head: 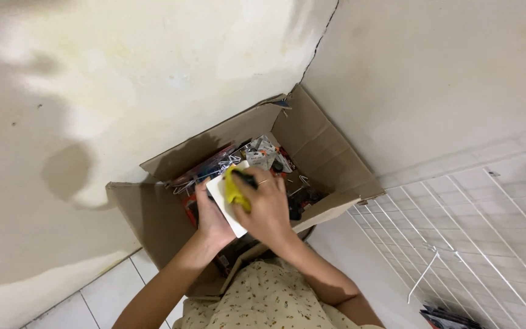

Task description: The recorder is wiping motorcycle parts with a cloth and hanging them on a display rack.

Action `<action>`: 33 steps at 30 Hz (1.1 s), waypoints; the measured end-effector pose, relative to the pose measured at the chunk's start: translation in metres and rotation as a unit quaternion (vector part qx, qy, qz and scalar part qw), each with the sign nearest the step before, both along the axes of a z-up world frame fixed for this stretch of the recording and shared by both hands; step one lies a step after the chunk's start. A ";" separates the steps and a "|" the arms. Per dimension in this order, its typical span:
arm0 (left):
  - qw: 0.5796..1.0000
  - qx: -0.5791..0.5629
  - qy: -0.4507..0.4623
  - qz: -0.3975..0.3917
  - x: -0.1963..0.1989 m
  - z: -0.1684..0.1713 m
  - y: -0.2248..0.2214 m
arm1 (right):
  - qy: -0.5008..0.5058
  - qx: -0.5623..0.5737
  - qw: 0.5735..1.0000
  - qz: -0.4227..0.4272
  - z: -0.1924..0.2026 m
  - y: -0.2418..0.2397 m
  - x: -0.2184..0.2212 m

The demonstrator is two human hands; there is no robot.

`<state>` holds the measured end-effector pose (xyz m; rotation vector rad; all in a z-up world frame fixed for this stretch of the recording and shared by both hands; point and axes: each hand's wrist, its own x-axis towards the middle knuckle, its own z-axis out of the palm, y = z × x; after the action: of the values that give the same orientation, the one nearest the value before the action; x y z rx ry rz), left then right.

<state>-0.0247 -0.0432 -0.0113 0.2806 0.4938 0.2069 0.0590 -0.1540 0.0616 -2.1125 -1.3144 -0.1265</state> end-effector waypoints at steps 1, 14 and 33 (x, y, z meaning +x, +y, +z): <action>1.000 0.001 -0.001 -0.001 0.001 0.015 -0.002 | -0.001 0.001 1.000 -0.001 -0.002 -0.001 -0.002; 0.999 0.018 0.009 -0.030 0.006 0.021 -0.001 | -0.054 -0.015 0.998 -0.005 0.019 0.000 -0.012; 0.994 0.107 0.014 -0.022 0.021 0.070 0.030 | -0.040 -0.002 0.999 0.008 0.015 0.026 0.007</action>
<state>-0.0042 -0.0136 0.0590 0.5038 0.4928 0.2125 0.0664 -0.1280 0.0767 -2.1181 -1.3794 -0.2036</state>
